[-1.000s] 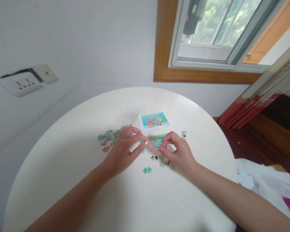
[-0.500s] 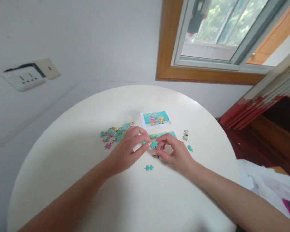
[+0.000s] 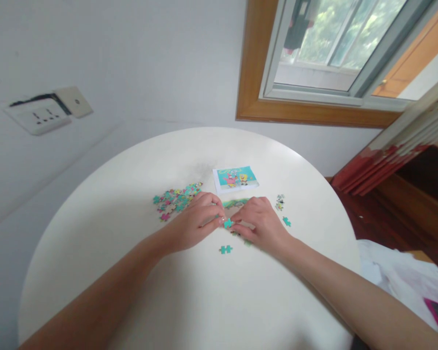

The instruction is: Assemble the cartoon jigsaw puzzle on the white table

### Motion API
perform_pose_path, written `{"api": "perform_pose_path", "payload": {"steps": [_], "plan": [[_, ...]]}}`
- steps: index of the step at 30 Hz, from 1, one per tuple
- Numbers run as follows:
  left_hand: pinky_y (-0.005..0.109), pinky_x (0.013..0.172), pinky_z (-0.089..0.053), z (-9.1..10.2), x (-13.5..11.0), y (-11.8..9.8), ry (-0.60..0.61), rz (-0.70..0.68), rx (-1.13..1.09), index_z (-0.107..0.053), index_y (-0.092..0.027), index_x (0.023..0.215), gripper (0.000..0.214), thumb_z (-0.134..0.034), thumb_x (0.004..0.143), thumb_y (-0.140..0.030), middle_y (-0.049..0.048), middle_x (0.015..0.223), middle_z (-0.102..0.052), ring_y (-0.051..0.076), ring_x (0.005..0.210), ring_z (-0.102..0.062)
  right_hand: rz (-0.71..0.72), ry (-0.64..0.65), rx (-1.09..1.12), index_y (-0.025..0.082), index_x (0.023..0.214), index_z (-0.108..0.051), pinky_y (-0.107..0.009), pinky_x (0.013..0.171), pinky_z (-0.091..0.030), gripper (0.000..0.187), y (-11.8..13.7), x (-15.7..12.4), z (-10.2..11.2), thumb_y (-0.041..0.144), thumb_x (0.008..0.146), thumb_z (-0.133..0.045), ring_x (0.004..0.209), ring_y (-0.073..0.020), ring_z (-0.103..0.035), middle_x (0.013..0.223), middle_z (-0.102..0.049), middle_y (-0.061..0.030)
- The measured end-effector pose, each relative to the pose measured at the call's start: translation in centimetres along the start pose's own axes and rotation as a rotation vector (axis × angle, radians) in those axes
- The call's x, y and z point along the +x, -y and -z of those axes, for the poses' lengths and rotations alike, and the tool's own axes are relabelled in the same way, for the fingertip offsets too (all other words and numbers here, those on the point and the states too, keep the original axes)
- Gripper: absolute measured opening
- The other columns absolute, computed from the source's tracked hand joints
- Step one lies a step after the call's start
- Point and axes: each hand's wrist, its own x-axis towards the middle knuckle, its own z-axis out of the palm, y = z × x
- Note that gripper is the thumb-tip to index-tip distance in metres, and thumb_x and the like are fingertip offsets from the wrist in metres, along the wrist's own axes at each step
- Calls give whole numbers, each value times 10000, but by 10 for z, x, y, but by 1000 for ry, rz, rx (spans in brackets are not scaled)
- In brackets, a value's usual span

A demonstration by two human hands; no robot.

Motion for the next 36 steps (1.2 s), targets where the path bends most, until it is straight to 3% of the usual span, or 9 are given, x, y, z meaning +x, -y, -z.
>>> {"api": "perform_pose_path", "payload": {"steps": [5, 9, 13, 26, 36], "plan": [[367, 952, -372, 0, -1, 9, -4, 12, 32, -649, -214, 921, 200, -464, 957, -280, 39, 985, -565, 206, 1016, -510, 20, 28, -63, 228, 890, -711, -359, 805, -292, 237, 2, 1, 0, 438, 908, -603, 856, -182, -540, 846, -731, -24], [382, 964, -378, -7, -3, 23, -71, 46, 82, -626, -211, 1024, 162, -499, 926, -234, 47, 1027, -582, 218, 1036, -502, -30, 118, -96, 247, 901, -723, -361, 822, -284, 217, 9, 3, -3, 437, 896, -619, 904, -189, -517, 896, -712, -20], [391, 964, -376, -15, -4, 31, -54, 71, 107, -616, -217, 1028, 151, -530, 904, -213, 44, 1036, -580, 226, 1047, -490, -92, 165, -183, 264, 860, -730, -369, 837, -278, 149, 17, 6, -12, 399, 866, -667, 962, -210, -484, 941, -671, -23], [387, 953, -369, -17, -4, 32, -30, 73, 122, -617, -214, 1032, 157, -550, 891, -212, 46, 1038, -560, 231, 1046, -487, -91, 229, -406, 221, 869, -706, -396, 789, -277, 175, 30, 12, -10, 376, 895, -629, 929, -234, -475, 890, -649, -50], [381, 958, -371, -17, -4, 33, -20, 71, 113, -608, -212, 1019, 145, -535, 894, -217, 48, 1035, -562, 230, 1048, -492, -5, 182, -348, 237, 964, -694, -390, 793, -273, 132, 29, 8, -10, 280, 929, -574, 933, -212, -481, 945, -658, -44]]}}
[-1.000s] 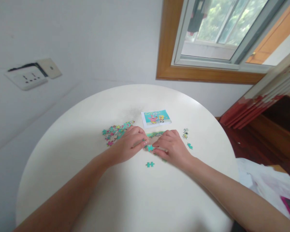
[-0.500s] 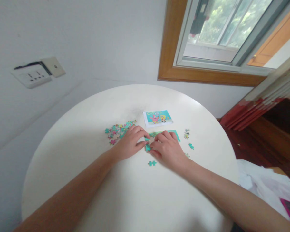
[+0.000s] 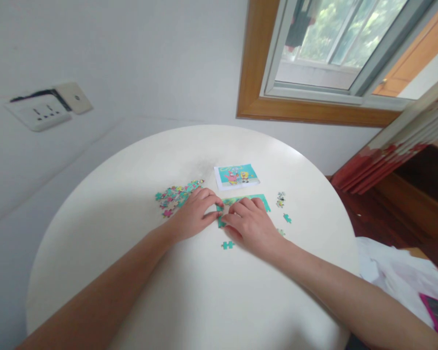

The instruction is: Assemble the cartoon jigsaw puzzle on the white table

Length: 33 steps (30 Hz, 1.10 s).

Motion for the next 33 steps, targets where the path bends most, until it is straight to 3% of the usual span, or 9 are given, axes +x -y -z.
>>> {"api": "perform_pose_path", "payload": {"steps": [9, 17, 27, 30, 33], "plan": [[386, 974, -364, 0, 0, 2, 7, -1, -7, -610, -227, 1039, 159, -537, 899, -244, 44, 1043, -563, 228, 1054, -493, 34, 47, 55, 276, 928, -725, -389, 811, -265, 160, -6, -5, 1, 246, 927, -568, 968, -205, -479, 983, -638, -41], [381, 962, -381, 3, 0, 0, 21, 13, -41, -614, -223, 1046, 206, -609, 871, -330, 45, 1048, -565, 228, 1044, -503, 39, 98, 8, 280, 1033, -710, -383, 793, -269, 190, -3, -6, 5, 229, 927, -560, 951, -215, -460, 950, -616, -56], [377, 957, -384, -3, 0, 10, -6, -10, -26, -616, -230, 1055, 229, -603, 864, -355, 41, 1052, -581, 228, 1038, -512, 50, 59, 64, 271, 1039, -695, -386, 841, -302, 188, -3, -9, 12, 227, 917, -560, 993, -219, -488, 1046, -628, -54], [376, 959, -385, -3, -1, 11, -1, -7, -23, -612, -230, 1067, 222, -592, 872, -334, 46, 1073, -575, 229, 1050, -505, -67, -47, 131, 263, 1087, -685, -365, 829, -343, 228, -24, -7, 29, 202, 901, -569, 979, -217, -529, 1023, -650, -58], [382, 964, -380, -3, -1, 12, 8, -5, -24, -607, -227, 1075, 226, -596, 875, -331, 54, 1090, -569, 232, 1059, -504, -269, -99, 244, 218, 1037, -699, -321, 789, -410, 209, -62, -18, 51, 175, 889, -557, 903, -190, -582, 986, -671, -67]]}}
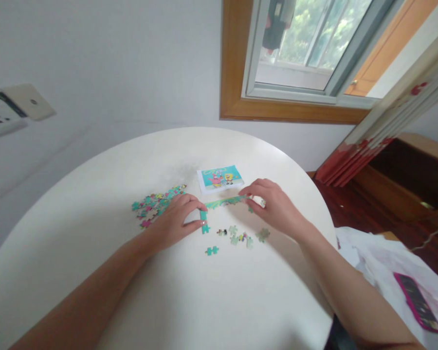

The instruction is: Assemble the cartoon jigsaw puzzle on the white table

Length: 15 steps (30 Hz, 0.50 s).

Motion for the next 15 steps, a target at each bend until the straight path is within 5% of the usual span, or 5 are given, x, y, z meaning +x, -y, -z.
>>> {"api": "perform_pose_path", "payload": {"steps": [7, 15], "plan": [[379, 971, -381, 1, 1, -3, 7, 23, -27, -610, -226, 1060, 240, -587, 880, -384, 56, 1075, -574, 235, 1049, -511, -353, 426, 22, 211, 803, -733, -267, 567, -404, 139, -68, -29, 39, 248, 810, -599, 613, -157, -590, 710, -688, -26], [381, 984, -370, 2, 1, -2, 34, 30, -1, -596, -218, 1079, 232, -562, 891, -348, 56, 1086, -554, 232, 1067, -499, -265, 527, -33, 184, 847, -713, -252, 628, -415, 147, -46, -19, 26, 170, 747, -605, 682, -146, -575, 833, -659, -48]]}}
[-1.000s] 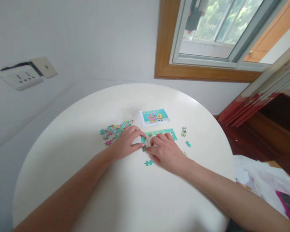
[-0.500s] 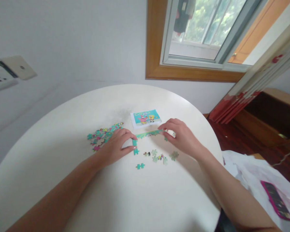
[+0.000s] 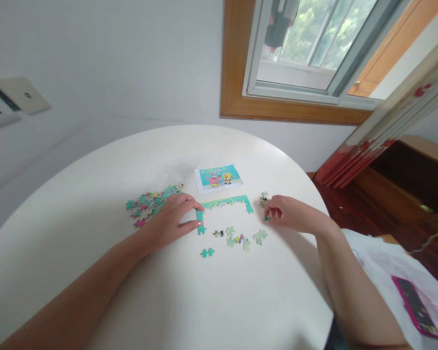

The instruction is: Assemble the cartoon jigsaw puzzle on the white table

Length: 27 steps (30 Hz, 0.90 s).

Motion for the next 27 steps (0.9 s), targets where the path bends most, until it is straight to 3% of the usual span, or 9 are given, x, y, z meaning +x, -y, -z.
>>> {"api": "perform_pose_path", "payload": {"steps": [5, 12, 20, 27], "plan": [[389, 988, -368, 0, 0, 0, 0, 2, 11, -591, -224, 1087, 238, -549, 892, -354, 55, 1098, -556, 238, 1077, -500, 178, -14, 77, 201, 926, -717, -239, 705, -442, 244, 10, -2, 2, 94, 786, -549, 754, -127, -580, 952, -614, -57], [386, 986, -377, 0, 0, -1, -5, -8, 13, -597, -216, 1080, 242, -551, 896, -366, 57, 1095, -556, 235, 1068, -509, -73, -83, -42, 175, 922, -696, -288, 684, -438, 181, -1, -6, -2, 203, 754, -635, 721, -169, -586, 889, -632, -66], [391, 998, -367, -1, -1, 1, -6, -3, 35, -594, -224, 1094, 248, -553, 891, -361, 53, 1106, -565, 241, 1089, -504, 102, -9, 46, 200, 974, -698, -252, 730, -439, 258, 13, -3, -3, 101, 769, -576, 797, -149, -599, 946, -646, -52], [376, 996, -365, -1, -1, 2, 1, -12, 47, -594, -225, 1096, 244, -549, 894, -354, 52, 1113, -566, 239, 1095, -502, -9, -33, 18, 186, 927, -692, -260, 657, -423, 190, 9, -3, -5, 211, 744, -647, 723, -161, -591, 862, -662, -53]]}}
